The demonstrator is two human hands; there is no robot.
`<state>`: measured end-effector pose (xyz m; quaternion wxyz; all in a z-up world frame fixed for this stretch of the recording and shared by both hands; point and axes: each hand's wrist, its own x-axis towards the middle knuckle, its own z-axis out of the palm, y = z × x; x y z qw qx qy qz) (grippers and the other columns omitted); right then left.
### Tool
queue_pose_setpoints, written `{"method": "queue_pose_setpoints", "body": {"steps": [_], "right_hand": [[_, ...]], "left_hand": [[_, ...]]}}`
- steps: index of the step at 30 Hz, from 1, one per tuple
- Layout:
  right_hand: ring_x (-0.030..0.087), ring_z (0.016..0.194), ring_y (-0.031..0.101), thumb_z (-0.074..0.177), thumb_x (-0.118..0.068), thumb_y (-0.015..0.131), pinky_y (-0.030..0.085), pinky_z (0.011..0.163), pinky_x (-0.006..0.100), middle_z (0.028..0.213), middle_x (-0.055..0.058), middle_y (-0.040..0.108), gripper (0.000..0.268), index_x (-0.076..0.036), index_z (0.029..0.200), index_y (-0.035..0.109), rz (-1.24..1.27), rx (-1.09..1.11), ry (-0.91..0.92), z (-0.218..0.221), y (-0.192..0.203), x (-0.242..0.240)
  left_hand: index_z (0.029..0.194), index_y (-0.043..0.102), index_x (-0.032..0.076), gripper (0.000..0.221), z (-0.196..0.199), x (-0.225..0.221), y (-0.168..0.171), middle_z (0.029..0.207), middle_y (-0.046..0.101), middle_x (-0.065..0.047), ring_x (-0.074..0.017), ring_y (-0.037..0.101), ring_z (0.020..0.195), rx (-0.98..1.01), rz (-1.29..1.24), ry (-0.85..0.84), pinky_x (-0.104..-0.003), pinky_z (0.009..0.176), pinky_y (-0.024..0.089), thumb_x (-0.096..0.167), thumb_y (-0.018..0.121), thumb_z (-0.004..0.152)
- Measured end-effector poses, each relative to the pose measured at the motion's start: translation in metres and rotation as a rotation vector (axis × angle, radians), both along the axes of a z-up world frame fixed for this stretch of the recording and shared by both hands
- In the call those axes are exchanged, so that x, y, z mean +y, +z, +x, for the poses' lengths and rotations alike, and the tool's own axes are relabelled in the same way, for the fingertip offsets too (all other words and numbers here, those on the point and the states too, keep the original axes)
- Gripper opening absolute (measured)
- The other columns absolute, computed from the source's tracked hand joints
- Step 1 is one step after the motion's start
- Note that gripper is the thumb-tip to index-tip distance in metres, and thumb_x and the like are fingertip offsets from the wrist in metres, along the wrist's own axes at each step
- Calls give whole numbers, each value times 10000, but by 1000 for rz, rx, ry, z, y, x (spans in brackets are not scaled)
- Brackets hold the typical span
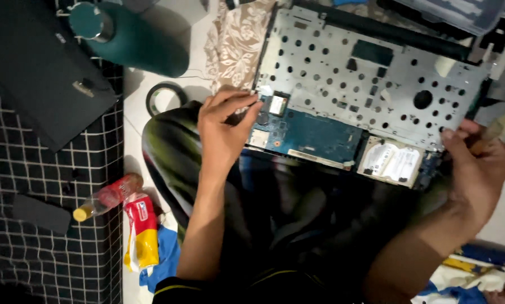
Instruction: Disassembling a laptop to clean the motherboard with a brush and remove the internal keyboard assembly.
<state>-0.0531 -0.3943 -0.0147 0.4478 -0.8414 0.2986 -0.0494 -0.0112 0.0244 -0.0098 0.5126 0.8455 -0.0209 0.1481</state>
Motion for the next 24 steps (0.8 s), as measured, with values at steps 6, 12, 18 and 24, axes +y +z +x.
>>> {"method": "queue_pose_setpoints", "body": {"steps": [6,12,18,24], "right_hand": [[-4,912,602,985,-146,796,524,896,141,969,-99,638,231,-164,1195,701,100,-18,-34,3,-18,-12],[82,1049,685,951,-124,818,577,895,222,1061,24,723,264,-130,869,567,189,-105,13,5,-12,-8],[84,797,650,873,-172,920,542,765,246,855,17,686,326,-40,1126,761,241,-165,-35,6,-6,6],[42,678,608,884,-147,897,508,675,206,769,-14,669,259,-41,1075,756,322,-204,-26,7,-4,7]], "left_hand": [[1009,803,75,111,-1,1,-5,1023,761,-74,-218,720,994,-28,-14,-21,-362,952,503,26,842,918],[1045,799,40,139,-3,-4,-1,1062,757,-105,-245,716,1045,-4,32,-41,-382,978,484,-25,852,934],[1049,818,145,212,-3,-8,-7,1025,768,-109,-299,712,973,44,-18,21,-399,959,490,-2,908,925],[1042,824,121,202,-6,-4,-15,1026,762,-126,-294,700,978,-14,26,28,-402,961,486,-3,915,912]]}}
